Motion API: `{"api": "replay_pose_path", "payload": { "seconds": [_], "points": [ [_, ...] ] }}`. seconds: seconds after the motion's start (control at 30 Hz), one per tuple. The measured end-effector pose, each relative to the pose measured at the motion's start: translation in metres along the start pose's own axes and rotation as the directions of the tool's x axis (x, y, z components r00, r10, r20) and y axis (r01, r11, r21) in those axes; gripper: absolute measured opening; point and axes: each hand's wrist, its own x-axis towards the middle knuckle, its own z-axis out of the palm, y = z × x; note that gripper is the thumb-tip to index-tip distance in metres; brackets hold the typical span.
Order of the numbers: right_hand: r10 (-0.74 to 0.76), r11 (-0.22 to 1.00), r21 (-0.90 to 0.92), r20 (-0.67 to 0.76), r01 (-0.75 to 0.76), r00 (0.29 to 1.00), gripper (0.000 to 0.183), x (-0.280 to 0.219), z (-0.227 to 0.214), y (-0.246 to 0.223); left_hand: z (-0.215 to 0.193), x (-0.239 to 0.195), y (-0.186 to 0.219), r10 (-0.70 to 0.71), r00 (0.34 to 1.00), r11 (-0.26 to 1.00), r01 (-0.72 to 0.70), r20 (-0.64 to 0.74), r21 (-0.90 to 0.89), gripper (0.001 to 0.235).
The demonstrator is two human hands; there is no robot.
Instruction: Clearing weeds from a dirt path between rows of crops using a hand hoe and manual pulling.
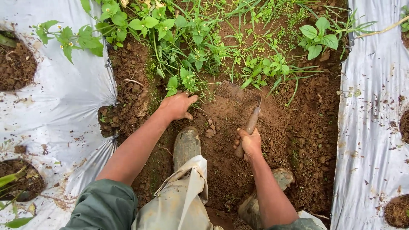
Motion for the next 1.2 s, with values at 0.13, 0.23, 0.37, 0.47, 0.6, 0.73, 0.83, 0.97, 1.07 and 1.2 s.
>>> {"api": "replay_pose_path", "payload": {
  "seconds": [0.13,0.23,0.37,0.47,0.6,0.73,0.83,0.97,1.07,1.2],
  "points": [
    [-0.008,1.000,0.003,-0.001,0.008,1.000,0.019,0.000,-0.001,0.002,0.073,0.064,-0.047,0.071,0.994,0.989,-0.058,-0.089,0.135,0.045],
    [-0.001,1.000,0.006,0.009,0.001,1.000,0.019,0.001,-0.002,0.000,0.080,0.087,-0.060,-0.044,0.993,0.999,0.043,-0.108,-0.014,0.052],
    [-0.003,1.000,-0.001,0.018,0.003,1.000,0.019,0.003,-0.002,0.003,0.045,0.087,-0.068,-0.057,0.968,0.998,0.059,-0.246,0.000,0.044],
    [-0.005,1.000,-0.002,0.016,0.005,1.000,0.020,0.002,-0.001,0.005,0.045,0.073,-0.064,-0.030,0.983,0.999,0.027,-0.182,-0.019,0.044],
    [0.019,0.999,-0.030,0.041,-0.017,0.999,0.020,-0.009,0.010,-0.003,0.128,0.123,-0.093,-0.065,0.997,0.991,0.069,-0.041,0.112,0.047],
    [0.021,0.990,-0.139,0.101,-0.007,0.995,0.020,-0.034,0.050,-0.010,0.117,0.102,-0.087,-0.064,0.993,0.990,0.076,-0.102,0.117,0.039],
    [0.007,0.989,-0.148,0.120,0.011,0.993,0.022,-0.035,0.075,0.005,0.095,0.076,-0.080,-0.051,0.981,0.987,0.078,-0.185,0.142,0.030],
    [0.047,0.925,-0.379,0.176,0.023,0.983,0.024,-0.042,0.049,-0.002,0.054,0.045,-0.065,-0.047,0.960,0.990,0.082,-0.275,0.118,0.024],
    [0.065,0.892,-0.451,0.153,0.011,0.986,0.028,-0.040,0.015,-0.008,0.022,0.028,-0.060,-0.058,0.962,0.995,0.077,-0.267,0.060,0.030],
    [-0.014,0.977,-0.212,0.017,0.017,1.000,0.026,-0.031,0.012,-0.003,0.056,0.052,-0.088,-0.025,0.993,0.987,0.043,-0.113,0.155,0.022]
  ]
}}
